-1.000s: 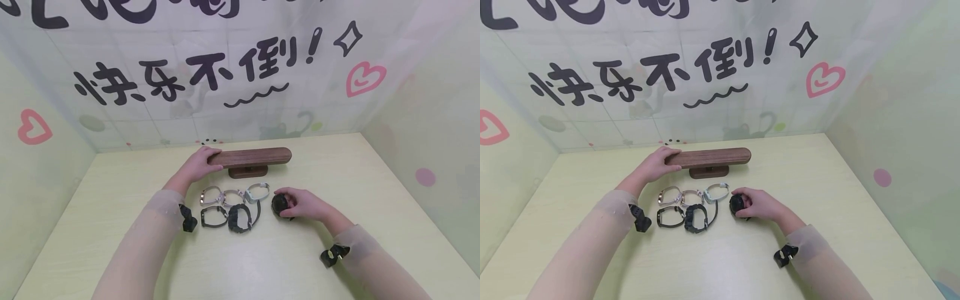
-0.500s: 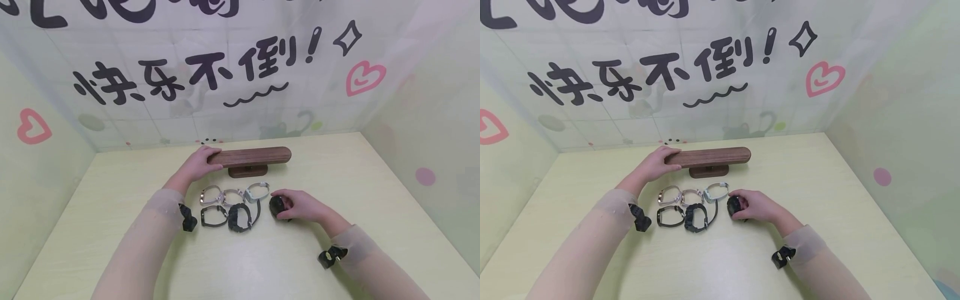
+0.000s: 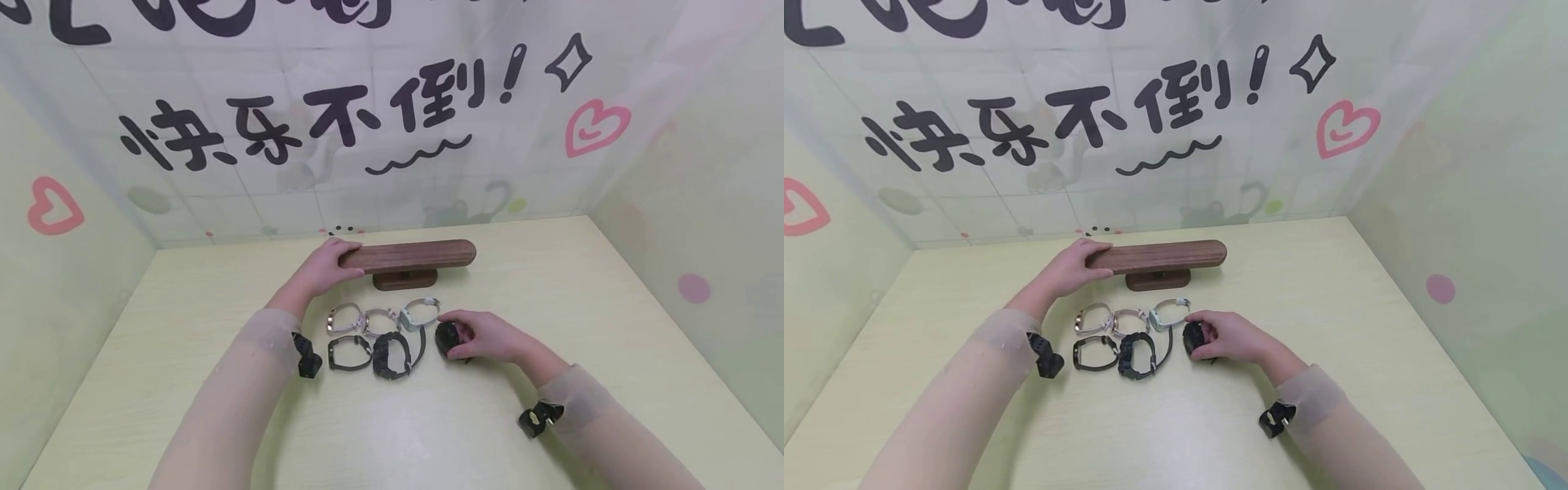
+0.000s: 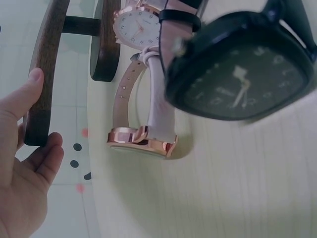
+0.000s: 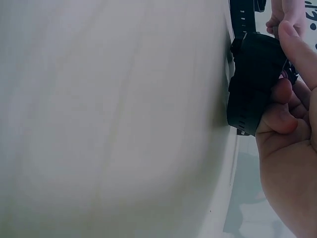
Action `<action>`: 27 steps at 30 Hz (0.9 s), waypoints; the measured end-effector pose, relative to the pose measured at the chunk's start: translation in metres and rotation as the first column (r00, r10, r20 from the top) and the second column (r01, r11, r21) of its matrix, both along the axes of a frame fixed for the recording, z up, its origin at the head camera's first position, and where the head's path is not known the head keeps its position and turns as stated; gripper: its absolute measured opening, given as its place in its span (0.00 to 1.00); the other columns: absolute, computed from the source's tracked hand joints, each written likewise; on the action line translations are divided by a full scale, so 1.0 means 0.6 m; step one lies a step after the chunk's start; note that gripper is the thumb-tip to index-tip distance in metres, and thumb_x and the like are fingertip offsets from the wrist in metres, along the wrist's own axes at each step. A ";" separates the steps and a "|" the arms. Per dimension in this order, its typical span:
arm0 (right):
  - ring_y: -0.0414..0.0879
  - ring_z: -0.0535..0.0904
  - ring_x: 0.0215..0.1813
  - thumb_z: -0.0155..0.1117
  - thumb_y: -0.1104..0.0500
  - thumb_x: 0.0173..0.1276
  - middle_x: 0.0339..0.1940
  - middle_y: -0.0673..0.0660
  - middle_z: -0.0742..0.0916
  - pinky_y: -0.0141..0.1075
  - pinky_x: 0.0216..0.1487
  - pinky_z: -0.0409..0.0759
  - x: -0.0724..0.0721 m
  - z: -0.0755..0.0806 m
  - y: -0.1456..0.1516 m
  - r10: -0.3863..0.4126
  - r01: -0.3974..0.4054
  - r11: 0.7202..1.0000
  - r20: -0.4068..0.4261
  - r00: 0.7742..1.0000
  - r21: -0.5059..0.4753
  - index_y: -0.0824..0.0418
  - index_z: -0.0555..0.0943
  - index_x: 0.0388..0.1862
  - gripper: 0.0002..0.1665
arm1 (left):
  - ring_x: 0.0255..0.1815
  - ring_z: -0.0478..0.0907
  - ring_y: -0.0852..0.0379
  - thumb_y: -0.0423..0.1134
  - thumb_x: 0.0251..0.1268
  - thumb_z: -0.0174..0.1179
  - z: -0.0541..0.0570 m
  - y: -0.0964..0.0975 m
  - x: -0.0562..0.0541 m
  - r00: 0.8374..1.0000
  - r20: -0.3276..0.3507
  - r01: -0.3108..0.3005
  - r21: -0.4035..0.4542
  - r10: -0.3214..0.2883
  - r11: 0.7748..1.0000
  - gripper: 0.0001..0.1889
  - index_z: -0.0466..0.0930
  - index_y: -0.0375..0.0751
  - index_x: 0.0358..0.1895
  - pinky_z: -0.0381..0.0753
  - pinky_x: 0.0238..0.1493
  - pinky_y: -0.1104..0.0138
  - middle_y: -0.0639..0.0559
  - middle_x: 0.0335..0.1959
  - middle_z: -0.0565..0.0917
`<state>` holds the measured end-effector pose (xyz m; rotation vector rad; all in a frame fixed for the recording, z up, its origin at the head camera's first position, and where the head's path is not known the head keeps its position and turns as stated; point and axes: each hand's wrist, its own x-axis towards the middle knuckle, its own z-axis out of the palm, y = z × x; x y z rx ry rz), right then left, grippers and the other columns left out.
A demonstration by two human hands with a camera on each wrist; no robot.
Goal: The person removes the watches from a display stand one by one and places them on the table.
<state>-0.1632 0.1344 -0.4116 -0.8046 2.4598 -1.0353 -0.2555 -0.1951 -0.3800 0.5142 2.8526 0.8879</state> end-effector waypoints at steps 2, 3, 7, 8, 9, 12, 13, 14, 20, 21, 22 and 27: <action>0.41 0.71 0.30 0.73 0.54 0.55 0.27 0.48 0.76 0.33 0.34 0.72 0.000 -0.001 -0.001 0.006 -0.006 1.000 0.006 1.000 -0.002 0.61 0.71 0.62 0.36 | 0.61 0.66 0.41 0.46 0.59 0.64 0.000 0.000 0.000 1.000 -0.003 0.006 -0.001 -0.006 1.000 0.34 0.65 0.41 0.67 0.61 0.65 0.49 0.41 0.61 0.68; 0.41 0.71 0.30 0.73 0.54 0.55 0.27 0.48 0.76 0.33 0.34 0.72 -0.001 -0.002 -0.002 0.008 -0.008 1.000 0.007 1.000 -0.002 0.60 0.71 0.62 0.36 | 0.61 0.66 0.41 0.46 0.59 0.64 0.000 0.000 0.000 1.000 -0.002 0.007 -0.001 -0.007 1.000 0.34 0.65 0.41 0.67 0.61 0.65 0.49 0.40 0.61 0.68; 0.41 0.70 0.30 0.73 0.53 0.55 0.27 0.48 0.76 0.34 0.34 0.71 -0.002 -0.003 -0.003 0.011 -0.011 1.000 0.004 1.000 0.000 0.60 0.71 0.62 0.37 | 0.61 0.66 0.41 0.46 0.59 0.64 0.001 0.000 0.000 1.000 -0.001 0.002 0.000 -0.002 1.000 0.33 0.65 0.41 0.67 0.61 0.64 0.49 0.40 0.61 0.68; 0.41 0.70 0.30 0.73 0.53 0.55 0.27 0.48 0.76 0.34 0.34 0.71 -0.002 -0.003 -0.003 0.010 -0.010 1.000 0.004 1.000 -0.001 0.60 0.71 0.62 0.37 | 0.61 0.66 0.41 0.46 0.59 0.64 0.002 0.000 0.000 1.000 -0.001 -0.001 0.000 0.001 1.000 0.33 0.65 0.41 0.67 0.61 0.64 0.50 0.41 0.61 0.68; 0.41 0.70 0.30 0.73 0.53 0.55 0.27 0.48 0.76 0.34 0.34 0.71 -0.002 -0.003 -0.004 0.010 -0.010 1.000 0.003 1.000 -0.001 0.60 0.71 0.62 0.37 | 0.61 0.66 0.41 0.46 0.59 0.64 0.002 0.000 0.000 1.000 0.000 -0.004 -0.001 0.004 1.000 0.33 0.66 0.41 0.67 0.61 0.64 0.50 0.41 0.61 0.68; 0.41 0.70 0.30 0.73 0.54 0.55 0.28 0.48 0.76 0.34 0.35 0.71 -0.003 -0.002 -0.006 0.012 -0.012 1.000 0.005 1.000 -0.002 0.60 0.71 0.62 0.37 | 0.61 0.66 0.41 0.46 0.59 0.64 0.003 0.001 0.000 1.000 0.000 -0.004 0.000 0.004 1.000 0.33 0.66 0.41 0.67 0.61 0.64 0.50 0.41 0.61 0.68; 0.41 0.71 0.30 0.73 0.54 0.55 0.28 0.48 0.76 0.34 0.35 0.72 -0.003 -0.002 -0.007 0.014 -0.014 1.000 0.007 1.000 -0.002 0.60 0.71 0.63 0.37 | 0.61 0.66 0.41 0.46 0.59 0.64 0.003 0.001 0.000 1.000 0.001 -0.004 0.001 0.004 1.000 0.33 0.65 0.42 0.67 0.61 0.64 0.50 0.41 0.61 0.68; 0.41 0.71 0.30 0.73 0.54 0.55 0.28 0.48 0.76 0.34 0.35 0.72 -0.003 -0.002 -0.008 0.016 -0.016 1.000 0.007 1.000 -0.001 0.60 0.71 0.63 0.37 | 0.61 0.66 0.41 0.46 0.59 0.64 0.003 0.001 0.000 1.000 0.001 -0.004 0.000 0.004 1.000 0.33 0.65 0.42 0.67 0.61 0.64 0.50 0.41 0.61 0.68; 0.40 0.71 0.30 0.72 0.54 0.56 0.28 0.47 0.76 0.33 0.35 0.72 -0.003 -0.001 -0.014 0.023 -0.023 1.000 0.002 1.000 0.006 0.61 0.70 0.63 0.37 | 0.61 0.66 0.41 0.46 0.59 0.65 0.002 0.000 0.000 1.000 0.004 -0.003 0.009 0.003 1.000 0.33 0.66 0.41 0.67 0.61 0.64 0.50 0.41 0.61 0.68; 0.40 0.71 0.30 0.72 0.54 0.56 0.28 0.47 0.76 0.33 0.35 0.72 -0.003 -0.001 -0.014 0.024 -0.024 1.000 0.002 1.000 0.007 0.61 0.70 0.64 0.37 | 0.61 0.66 0.41 0.46 0.59 0.64 0.001 -0.001 0.000 1.000 0.003 -0.001 0.009 0.001 1.000 0.33 0.65 0.41 0.67 0.61 0.64 0.50 0.41 0.61 0.68; 0.40 0.71 0.30 0.72 0.54 0.56 0.28 0.47 0.76 0.33 0.35 0.72 -0.003 0.000 -0.014 0.024 -0.024 1.000 0.001 1.000 0.009 0.61 0.70 0.64 0.37 | 0.61 0.66 0.41 0.46 0.59 0.64 0.001 -0.001 0.000 1.000 0.004 -0.001 0.008 0.001 1.000 0.33 0.65 0.41 0.67 0.61 0.64 0.50 0.41 0.61 0.68; 0.39 0.71 0.29 0.72 0.54 0.56 0.28 0.47 0.76 0.33 0.35 0.72 -0.004 -0.001 -0.015 0.022 -0.022 1.000 0.003 1.000 0.015 0.61 0.70 0.64 0.37 | 0.61 0.66 0.42 0.46 0.59 0.64 0.000 -0.002 -0.001 1.000 0.008 -0.003 0.006 0.003 1.000 0.33 0.65 0.42 0.67 0.61 0.64 0.50 0.41 0.61 0.68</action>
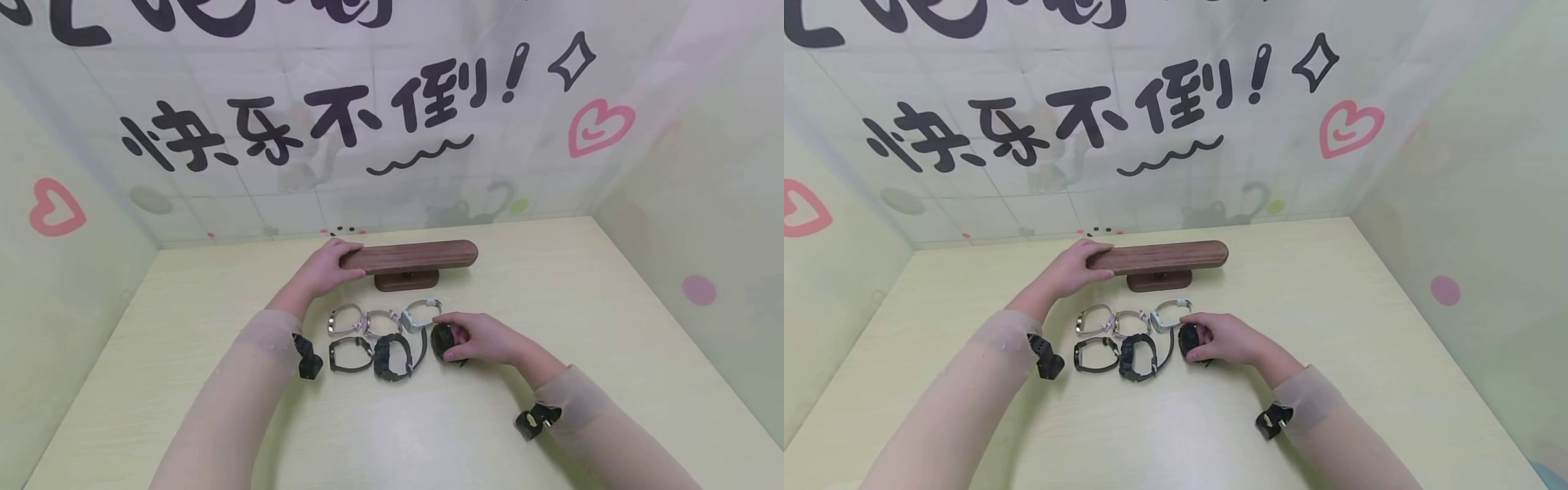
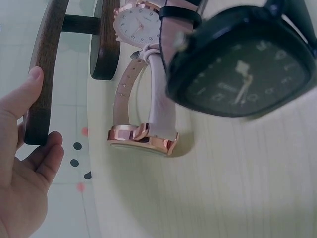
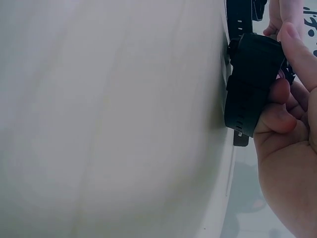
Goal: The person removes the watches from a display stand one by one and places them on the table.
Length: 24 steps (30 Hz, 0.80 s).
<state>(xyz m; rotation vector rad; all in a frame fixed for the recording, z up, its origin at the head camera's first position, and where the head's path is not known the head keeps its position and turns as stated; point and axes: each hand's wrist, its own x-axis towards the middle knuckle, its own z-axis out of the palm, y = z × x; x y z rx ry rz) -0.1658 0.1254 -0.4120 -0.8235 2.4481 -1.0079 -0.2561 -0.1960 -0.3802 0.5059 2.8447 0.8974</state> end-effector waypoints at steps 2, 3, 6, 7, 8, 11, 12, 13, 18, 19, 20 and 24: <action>0.39 0.71 0.29 0.72 0.53 0.56 0.28 0.47 0.76 0.33 0.35 0.72 0.000 0.000 -0.001 -0.001 0.001 1.000 0.000 1.000 -0.002 0.61 0.70 0.64 0.37 | 0.61 0.66 0.42 0.47 0.59 0.64 0.000 -0.001 -0.001 1.000 0.002 -0.003 0.001 0.003 1.000 0.33 0.65 0.42 0.67 0.61 0.64 0.50 0.42 0.61 0.68; 0.39 0.71 0.30 0.72 0.53 0.56 0.28 0.47 0.76 0.33 0.35 0.72 0.000 0.000 -0.001 -0.001 0.001 1.000 0.000 1.000 -0.004 0.61 0.70 0.64 0.37 | 0.61 0.66 0.42 0.46 0.59 0.64 0.000 -0.001 -0.001 1.000 0.002 -0.002 0.001 0.002 1.000 0.33 0.65 0.42 0.67 0.61 0.64 0.50 0.41 0.61 0.68; 0.39 0.71 0.30 0.72 0.53 0.56 0.28 0.47 0.76 0.33 0.35 0.72 -0.001 -0.001 -0.003 0.001 -0.001 1.000 0.001 1.000 -0.008 0.61 0.70 0.64 0.37 | 0.61 0.66 0.41 0.46 0.59 0.64 0.001 -0.001 0.000 1.000 0.002 0.000 0.002 0.000 1.000 0.33 0.65 0.42 0.67 0.61 0.64 0.50 0.41 0.61 0.68; 0.39 0.71 0.30 0.72 0.53 0.56 0.28 0.47 0.76 0.33 0.35 0.72 -0.001 -0.001 -0.004 0.001 -0.001 1.000 0.001 1.000 -0.008 0.61 0.70 0.64 0.37 | 0.61 0.66 0.41 0.46 0.59 0.64 0.001 -0.002 0.000 1.000 0.001 0.002 0.002 -0.002 1.000 0.33 0.65 0.42 0.67 0.61 0.64 0.50 0.41 0.61 0.68; 0.39 0.71 0.30 0.72 0.53 0.56 0.28 0.47 0.76 0.33 0.35 0.72 -0.001 -0.001 -0.004 0.000 0.000 1.000 0.003 1.000 -0.009 0.61 0.70 0.64 0.37 | 0.61 0.66 0.41 0.46 0.59 0.64 0.001 -0.002 0.000 1.000 0.000 0.003 0.002 -0.003 1.000 0.33 0.65 0.42 0.67 0.61 0.64 0.50 0.41 0.61 0.68; 0.39 0.71 0.29 0.72 0.53 0.56 0.28 0.47 0.76 0.33 0.35 0.72 -0.001 -0.003 -0.005 -0.004 0.004 1.000 0.008 1.000 -0.011 0.61 0.71 0.64 0.37 | 0.62 0.66 0.41 0.46 0.59 0.65 0.001 -0.001 0.000 1.000 0.000 0.001 0.002 -0.001 1.000 0.33 0.66 0.43 0.67 0.61 0.65 0.50 0.41 0.62 0.68; 0.39 0.71 0.29 0.72 0.53 0.56 0.28 0.47 0.76 0.33 0.35 0.72 -0.001 -0.003 -0.005 -0.006 0.006 1.000 0.009 1.000 -0.012 0.61 0.71 0.64 0.37 | 0.62 0.66 0.42 0.46 0.59 0.65 0.001 -0.001 0.000 1.000 -0.001 0.001 0.002 -0.001 1.000 0.33 0.66 0.43 0.67 0.61 0.65 0.50 0.42 0.62 0.68; 0.39 0.72 0.29 0.72 0.53 0.56 0.28 0.47 0.76 0.33 0.35 0.72 -0.001 -0.003 -0.005 -0.007 0.007 1.000 0.011 1.000 -0.014 0.61 0.71 0.64 0.37 | 0.62 0.66 0.42 0.46 0.59 0.65 0.001 -0.001 0.000 1.000 -0.002 0.002 0.000 -0.002 1.000 0.33 0.65 0.43 0.67 0.61 0.65 0.50 0.42 0.62 0.68; 0.40 0.72 0.30 0.71 0.53 0.57 0.29 0.47 0.77 0.33 0.35 0.73 -0.001 -0.004 -0.005 -0.014 0.014 1.000 0.019 1.000 -0.021 0.60 0.71 0.64 0.37 | 0.62 0.66 0.42 0.47 0.59 0.64 0.001 0.000 0.000 1.000 -0.002 0.002 -0.006 -0.002 1.000 0.33 0.66 0.43 0.67 0.62 0.64 0.50 0.42 0.61 0.68; 0.40 0.72 0.30 0.71 0.53 0.57 0.29 0.47 0.77 0.33 0.35 0.73 0.000 -0.004 -0.005 -0.016 0.017 1.000 0.021 1.000 -0.022 0.60 0.71 0.64 0.37 | 0.62 0.66 0.42 0.47 0.59 0.64 0.002 0.000 0.000 1.000 -0.002 0.003 -0.005 -0.003 1.000 0.33 0.66 0.43 0.67 0.62 0.64 0.50 0.41 0.61 0.68; 0.40 0.72 0.30 0.71 0.53 0.57 0.29 0.47 0.77 0.33 0.35 0.73 0.000 -0.003 -0.005 -0.018 0.019 1.000 0.022 1.000 -0.022 0.60 0.71 0.64 0.37 | 0.61 0.66 0.42 0.47 0.59 0.64 0.002 0.000 0.001 1.000 0.000 0.002 -0.003 -0.002 1.000 0.33 0.66 0.43 0.67 0.62 0.64 0.50 0.41 0.61 0.68; 0.40 0.72 0.31 0.71 0.53 0.57 0.29 0.47 0.77 0.33 0.34 0.73 0.001 -0.001 -0.006 -0.026 0.027 0.999 0.025 0.999 -0.023 0.60 0.71 0.64 0.37 | 0.61 0.66 0.42 0.47 0.59 0.65 0.003 0.000 0.000 1.000 0.004 -0.001 0.000 0.001 1.000 0.33 0.66 0.43 0.67 0.62 0.64 0.50 0.42 0.61 0.68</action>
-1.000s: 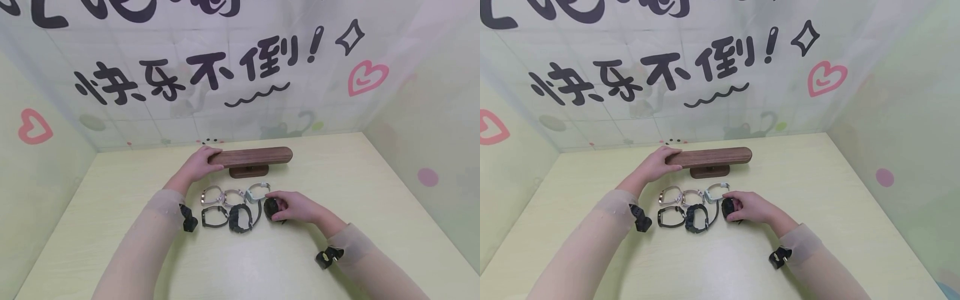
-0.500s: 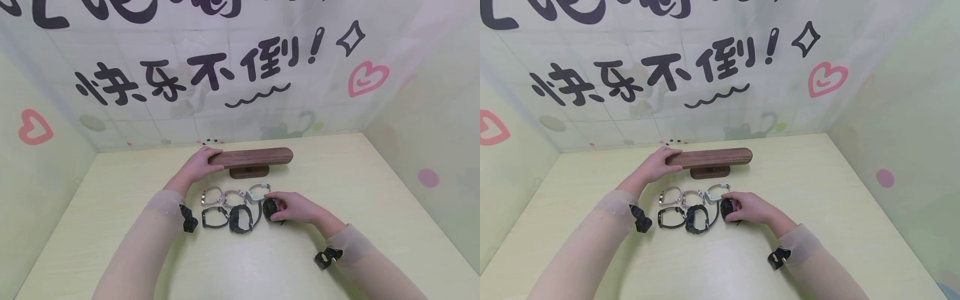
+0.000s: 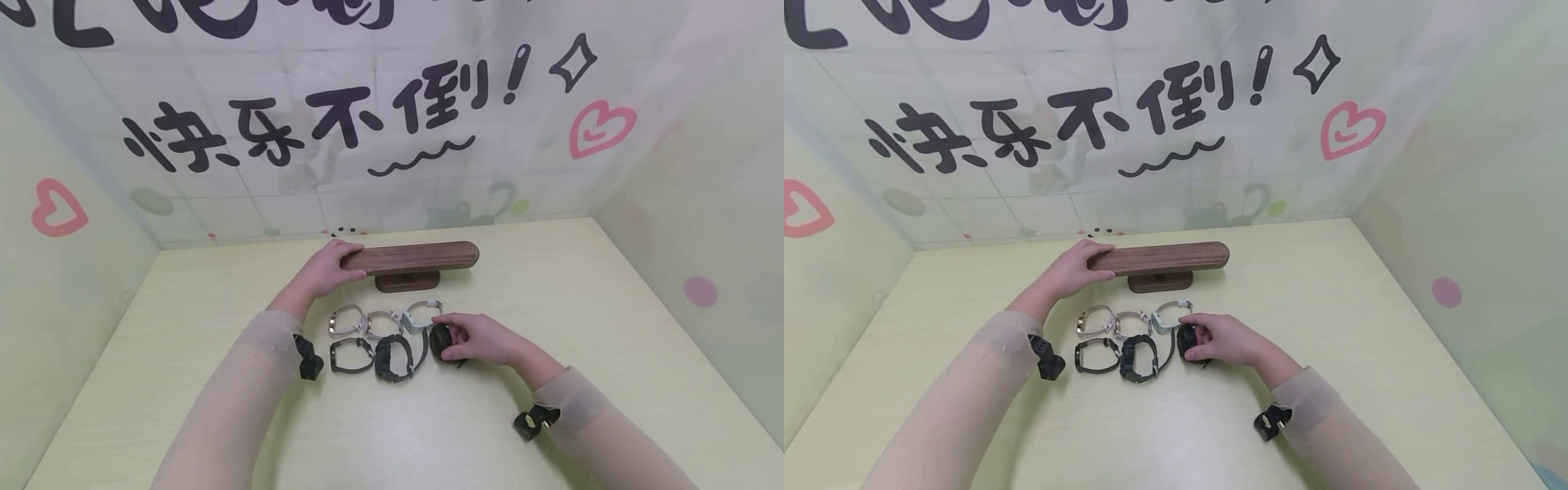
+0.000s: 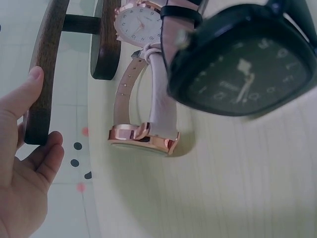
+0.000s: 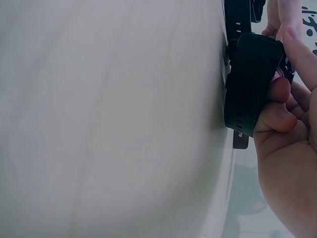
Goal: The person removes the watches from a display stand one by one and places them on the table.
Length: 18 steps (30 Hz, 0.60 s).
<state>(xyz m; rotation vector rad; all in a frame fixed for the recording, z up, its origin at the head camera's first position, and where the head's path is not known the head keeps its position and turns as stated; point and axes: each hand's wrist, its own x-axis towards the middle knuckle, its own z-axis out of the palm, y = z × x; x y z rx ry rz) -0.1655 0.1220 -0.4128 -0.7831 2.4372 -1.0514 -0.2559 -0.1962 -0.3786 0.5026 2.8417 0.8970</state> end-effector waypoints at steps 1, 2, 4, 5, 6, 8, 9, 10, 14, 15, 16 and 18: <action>0.40 0.72 0.31 0.71 0.53 0.57 0.29 0.47 0.77 0.33 0.34 0.73 0.000 0.000 0.000 -0.002 0.002 1.000 0.001 1.000 -0.001 0.60 0.71 0.64 0.36 | 0.61 0.66 0.42 0.47 0.59 0.65 0.000 0.000 0.000 1.000 0.000 0.000 0.001 0.000 1.000 0.33 0.66 0.43 0.67 0.62 0.64 0.50 0.42 0.61 0.68; 0.40 0.72 0.31 0.71 0.53 0.57 0.29 0.47 0.77 0.33 0.34 0.73 0.000 0.000 0.000 -0.003 0.003 1.000 0.001 1.000 -0.001 0.60 0.71 0.64 0.36 | 0.61 0.66 0.42 0.47 0.59 0.65 0.000 0.000 0.000 1.000 -0.001 0.000 0.000 0.000 1.000 0.33 0.66 0.43 0.67 0.62 0.64 0.50 0.42 0.61 0.68; 0.40 0.72 0.31 0.71 0.53 0.57 0.29 0.47 0.77 0.32 0.34 0.73 0.000 0.001 0.000 -0.004 0.004 1.000 0.000 1.000 -0.002 0.60 0.71 0.64 0.36 | 0.61 0.66 0.42 0.47 0.59 0.65 0.000 0.000 0.000 1.000 -0.002 0.001 0.000 -0.001 1.000 0.33 0.66 0.43 0.67 0.62 0.64 0.50 0.42 0.61 0.68; 0.40 0.72 0.30 0.71 0.53 0.57 0.29 0.47 0.77 0.32 0.34 0.73 0.000 0.000 0.000 -0.004 0.004 1.000 -0.001 1.000 -0.002 0.60 0.71 0.63 0.36 | 0.61 0.66 0.42 0.47 0.59 0.65 0.001 0.000 0.000 1.000 -0.004 0.002 -0.001 -0.002 1.000 0.33 0.66 0.43 0.67 0.62 0.64 0.50 0.42 0.61 0.68; 0.40 0.73 0.30 0.71 0.53 0.57 0.29 0.47 0.77 0.32 0.34 0.73 0.000 0.000 0.000 -0.004 0.004 1.000 -0.001 1.000 -0.004 0.60 0.71 0.63 0.36 | 0.61 0.66 0.42 0.46 0.58 0.65 0.001 0.000 0.000 1.000 -0.005 0.001 -0.001 -0.001 1.000 0.33 0.66 0.43 0.67 0.62 0.64 0.50 0.41 0.61 0.68; 0.40 0.73 0.30 0.71 0.53 0.57 0.29 0.47 0.77 0.33 0.33 0.73 -0.001 -0.001 0.001 -0.003 0.003 1.000 -0.003 1.000 -0.007 0.60 0.71 0.63 0.36 | 0.61 0.66 0.42 0.46 0.58 0.65 0.002 0.001 0.001 1.000 -0.007 0.000 -0.001 0.000 1.000 0.33 0.66 0.42 0.67 0.62 0.64 0.50 0.41 0.61 0.68; 0.40 0.73 0.30 0.71 0.53 0.57 0.29 0.47 0.77 0.33 0.33 0.73 -0.001 -0.002 0.001 -0.003 0.003 1.000 -0.004 1.000 -0.009 0.61 0.71 0.63 0.36 | 0.61 0.66 0.42 0.46 0.58 0.65 0.002 0.001 0.001 1.000 -0.008 -0.001 -0.002 0.001 1.000 0.33 0.66 0.42 0.67 0.62 0.64 0.50 0.41 0.60 0.69; 0.40 0.73 0.30 0.71 0.53 0.57 0.29 0.47 0.77 0.33 0.33 0.73 -0.001 -0.003 0.001 -0.003 0.002 1.000 -0.004 1.000 -0.011 0.61 0.71 0.63 0.36 | 0.61 0.66 0.42 0.46 0.58 0.65 0.002 0.001 0.001 1.000 -0.009 -0.001 -0.002 0.001 1.000 0.33 0.67 0.42 0.67 0.63 0.64 0.50 0.41 0.60 0.69; 0.40 0.73 0.30 0.71 0.53 0.57 0.29 0.47 0.77 0.33 0.33 0.73 -0.002 -0.005 0.002 -0.004 0.003 1.000 -0.008 1.000 -0.013 0.61 0.71 0.63 0.36 | 0.61 0.66 0.42 0.46 0.58 0.65 0.003 0.001 0.001 1.000 -0.011 -0.001 -0.001 0.001 1.000 0.33 0.67 0.41 0.66 0.63 0.64 0.51 0.41 0.60 0.69; 0.40 0.73 0.30 0.71 0.53 0.57 0.29 0.47 0.77 0.33 0.33 0.73 -0.002 -0.005 0.002 -0.004 0.004 1.000 -0.007 1.000 -0.013 0.61 0.71 0.64 0.36 | 0.61 0.66 0.42 0.46 0.58 0.65 0.002 0.001 0.001 1.000 -0.011 0.000 -0.001 0.000 1.000 0.33 0.67 0.41 0.66 0.62 0.64 0.51 0.41 0.60 0.69; 0.40 0.73 0.30 0.71 0.53 0.57 0.29 0.47 0.77 0.33 0.33 0.73 -0.002 -0.005 0.002 -0.005 0.005 1.000 -0.005 1.000 -0.015 0.61 0.71 0.64 0.36 | 0.61 0.66 0.42 0.46 0.58 0.65 0.002 0.001 0.001 1.000 -0.010 0.000 -0.001 0.000 1.000 0.33 0.67 0.42 0.66 0.62 0.64 0.51 0.41 0.60 0.69; 0.40 0.73 0.30 0.71 0.53 0.57 0.29 0.47 0.78 0.33 0.33 0.73 -0.001 -0.004 0.002 -0.007 0.007 1.000 -0.006 1.000 -0.015 0.61 0.71 0.64 0.37 | 0.61 0.66 0.42 0.46 0.58 0.65 0.001 0.001 0.000 1.000 -0.009 0.000 -0.001 0.000 1.000 0.33 0.67 0.42 0.66 0.62 0.64 0.51 0.42 0.60 0.69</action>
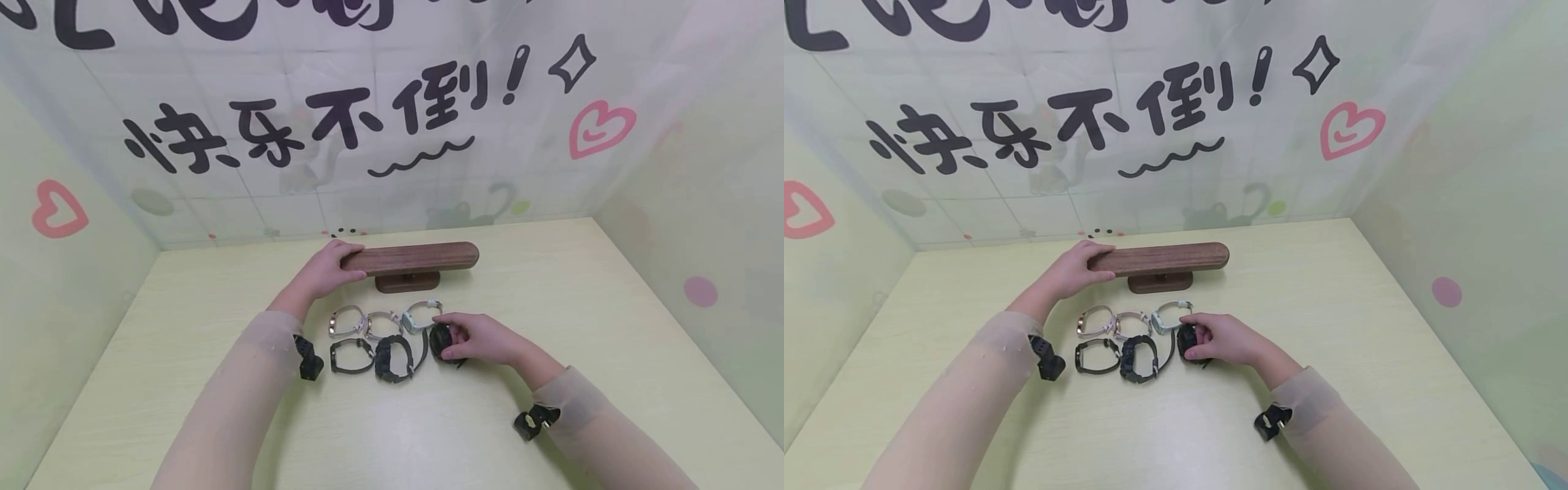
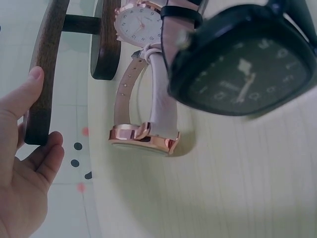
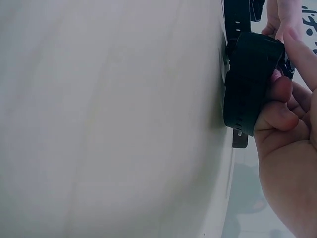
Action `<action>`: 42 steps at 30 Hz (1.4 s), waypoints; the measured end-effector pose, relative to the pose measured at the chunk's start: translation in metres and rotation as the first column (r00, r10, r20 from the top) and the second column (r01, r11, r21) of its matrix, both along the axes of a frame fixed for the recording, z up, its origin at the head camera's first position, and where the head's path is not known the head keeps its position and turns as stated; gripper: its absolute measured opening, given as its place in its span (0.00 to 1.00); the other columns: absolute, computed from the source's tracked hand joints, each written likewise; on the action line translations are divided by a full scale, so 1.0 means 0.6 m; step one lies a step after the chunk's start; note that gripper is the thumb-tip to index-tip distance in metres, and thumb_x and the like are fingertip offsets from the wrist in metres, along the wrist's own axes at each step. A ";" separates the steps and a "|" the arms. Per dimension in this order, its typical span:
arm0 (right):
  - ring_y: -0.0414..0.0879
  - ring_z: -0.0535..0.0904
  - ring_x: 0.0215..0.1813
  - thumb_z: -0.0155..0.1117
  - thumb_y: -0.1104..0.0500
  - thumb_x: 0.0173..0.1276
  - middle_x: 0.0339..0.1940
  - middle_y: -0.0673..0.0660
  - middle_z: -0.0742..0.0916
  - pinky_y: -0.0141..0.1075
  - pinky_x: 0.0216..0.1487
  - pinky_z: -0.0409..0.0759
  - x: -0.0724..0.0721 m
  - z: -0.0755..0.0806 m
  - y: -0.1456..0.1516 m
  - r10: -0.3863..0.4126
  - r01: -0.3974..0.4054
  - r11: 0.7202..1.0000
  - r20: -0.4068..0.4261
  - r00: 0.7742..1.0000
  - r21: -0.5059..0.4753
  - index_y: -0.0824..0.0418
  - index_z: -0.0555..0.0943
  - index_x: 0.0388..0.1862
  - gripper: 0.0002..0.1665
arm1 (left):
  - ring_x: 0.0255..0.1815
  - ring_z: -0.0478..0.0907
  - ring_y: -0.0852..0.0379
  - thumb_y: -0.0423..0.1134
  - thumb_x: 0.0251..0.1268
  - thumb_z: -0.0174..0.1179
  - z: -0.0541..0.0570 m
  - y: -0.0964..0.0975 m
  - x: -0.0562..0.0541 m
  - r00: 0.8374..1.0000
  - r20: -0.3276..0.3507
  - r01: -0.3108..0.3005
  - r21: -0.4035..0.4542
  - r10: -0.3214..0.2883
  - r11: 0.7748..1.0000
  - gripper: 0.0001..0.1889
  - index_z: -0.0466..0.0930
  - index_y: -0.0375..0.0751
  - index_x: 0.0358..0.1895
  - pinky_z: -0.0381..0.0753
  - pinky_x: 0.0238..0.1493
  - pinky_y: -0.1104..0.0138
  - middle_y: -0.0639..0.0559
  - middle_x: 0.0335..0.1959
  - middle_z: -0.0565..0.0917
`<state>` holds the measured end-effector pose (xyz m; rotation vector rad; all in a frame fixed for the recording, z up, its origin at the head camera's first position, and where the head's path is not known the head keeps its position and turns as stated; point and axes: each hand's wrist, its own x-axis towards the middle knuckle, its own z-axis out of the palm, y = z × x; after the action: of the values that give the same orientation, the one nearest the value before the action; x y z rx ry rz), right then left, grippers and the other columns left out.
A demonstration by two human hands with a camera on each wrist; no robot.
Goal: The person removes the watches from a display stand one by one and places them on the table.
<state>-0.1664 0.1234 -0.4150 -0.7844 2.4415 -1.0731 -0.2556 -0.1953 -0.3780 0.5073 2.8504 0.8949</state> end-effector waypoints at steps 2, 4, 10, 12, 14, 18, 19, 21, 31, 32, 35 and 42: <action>0.40 0.74 0.29 0.70 0.53 0.58 0.29 0.46 0.78 0.33 0.33 0.74 0.000 0.001 0.002 -0.003 0.003 1.000 -0.002 1.000 -0.005 0.61 0.70 0.65 0.37 | 0.61 0.66 0.43 0.46 0.58 0.65 0.000 0.000 0.000 1.000 0.000 0.000 -0.001 0.000 1.000 0.33 0.67 0.42 0.67 0.62 0.64 0.51 0.42 0.60 0.69; 0.40 0.74 0.30 0.70 0.53 0.58 0.29 0.46 0.79 0.33 0.33 0.75 0.000 0.004 0.003 -0.009 0.009 1.000 -0.007 1.000 -0.014 0.61 0.70 0.65 0.37 | 0.61 0.66 0.43 0.46 0.58 0.65 0.000 0.001 0.000 1.000 0.001 0.000 0.001 0.000 1.000 0.33 0.67 0.42 0.67 0.62 0.64 0.51 0.42 0.60 0.69; 0.42 0.75 0.30 0.69 0.53 0.58 0.30 0.47 0.80 0.33 0.32 0.76 -0.005 0.010 0.012 -0.041 0.040 0.998 -0.006 0.999 -0.043 0.61 0.69 0.65 0.37 | 0.61 0.67 0.43 0.46 0.58 0.65 0.002 0.001 0.002 1.000 0.002 -0.001 0.003 0.001 1.000 0.33 0.67 0.42 0.67 0.62 0.64 0.51 0.42 0.60 0.69; 0.42 0.74 0.30 0.69 0.53 0.58 0.30 0.47 0.80 0.33 0.31 0.75 -0.007 0.011 0.014 -0.052 0.051 0.997 -0.011 0.999 -0.052 0.61 0.70 0.65 0.37 | 0.61 0.67 0.43 0.46 0.58 0.65 0.003 0.001 0.002 1.000 0.002 -0.001 0.002 0.001 1.000 0.33 0.67 0.42 0.66 0.62 0.64 0.51 0.42 0.60 0.69; 0.42 0.74 0.29 0.69 0.53 0.58 0.30 0.48 0.79 0.32 0.30 0.74 -0.008 0.011 0.017 -0.063 0.062 0.996 -0.019 0.998 -0.061 0.62 0.70 0.64 0.36 | 0.61 0.66 0.43 0.46 0.59 0.65 0.002 0.001 0.002 1.000 0.001 -0.002 0.001 0.002 1.000 0.33 0.67 0.42 0.66 0.62 0.64 0.51 0.42 0.60 0.69; 0.42 0.74 0.30 0.69 0.55 0.59 0.30 0.48 0.80 0.32 0.30 0.74 -0.011 0.012 0.021 -0.085 0.082 0.993 -0.035 0.996 -0.080 0.63 0.71 0.64 0.34 | 0.61 0.66 0.42 0.46 0.58 0.65 0.003 0.001 0.003 1.000 0.000 -0.003 -0.002 0.003 1.000 0.33 0.67 0.42 0.66 0.62 0.64 0.51 0.42 0.60 0.69; 0.42 0.74 0.30 0.69 0.56 0.59 0.30 0.48 0.80 0.32 0.30 0.74 -0.011 0.012 0.022 -0.090 0.087 0.993 -0.036 0.995 -0.083 0.63 0.71 0.64 0.34 | 0.61 0.66 0.42 0.46 0.58 0.65 0.002 0.001 0.003 1.000 -0.001 -0.003 -0.003 0.003 1.000 0.33 0.67 0.42 0.66 0.62 0.64 0.51 0.42 0.60 0.69; 0.42 0.75 0.31 0.69 0.56 0.59 0.30 0.48 0.80 0.32 0.31 0.75 -0.013 0.014 0.023 -0.101 0.097 0.991 -0.037 0.994 -0.092 0.64 0.71 0.64 0.34 | 0.61 0.66 0.42 0.46 0.58 0.65 0.002 0.001 0.003 1.000 0.001 -0.005 -0.002 0.005 1.000 0.33 0.67 0.42 0.66 0.62 0.64 0.51 0.42 0.60 0.69; 0.42 0.75 0.31 0.68 0.57 0.60 0.30 0.48 0.80 0.32 0.32 0.75 -0.021 0.020 0.030 -0.142 0.134 0.984 -0.065 0.988 -0.121 0.65 0.70 0.63 0.33 | 0.60 0.67 0.42 0.46 0.57 0.66 0.002 0.001 0.001 1.000 -0.003 -0.005 0.000 0.005 1.000 0.33 0.67 0.42 0.66 0.62 0.64 0.51 0.42 0.59 0.69; 0.43 0.75 0.31 0.68 0.57 0.61 0.30 0.48 0.80 0.32 0.33 0.75 -0.022 0.020 0.031 -0.152 0.144 0.982 -0.063 0.986 -0.124 0.65 0.70 0.64 0.33 | 0.60 0.67 0.42 0.46 0.57 0.66 0.002 0.001 0.001 1.000 -0.003 -0.004 0.001 0.004 1.000 0.33 0.67 0.42 0.66 0.62 0.64 0.51 0.42 0.59 0.69; 0.44 0.75 0.32 0.67 0.57 0.61 0.30 0.49 0.80 0.32 0.34 0.75 -0.025 0.018 0.036 -0.183 0.172 0.975 -0.065 0.981 -0.142 0.66 0.70 0.64 0.33 | 0.60 0.67 0.42 0.45 0.57 0.66 0.002 0.002 0.001 1.000 -0.001 -0.003 0.007 0.003 1.000 0.33 0.67 0.42 0.66 0.62 0.64 0.51 0.42 0.59 0.69; 0.45 0.75 0.34 0.67 0.58 0.61 0.32 0.51 0.81 0.33 0.34 0.75 -0.032 0.011 0.047 -0.263 0.249 0.955 -0.078 0.962 -0.160 0.65 0.69 0.65 0.34 | 0.60 0.67 0.43 0.46 0.57 0.66 -0.001 0.000 0.001 1.000 -0.007 -0.001 0.009 0.002 1.000 0.33 0.67 0.42 0.66 0.63 0.64 0.51 0.42 0.59 0.69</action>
<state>-0.1853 0.1517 -0.4082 -0.5861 2.6244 -1.3554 -0.2552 -0.1951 -0.3787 0.5105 2.8547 0.9090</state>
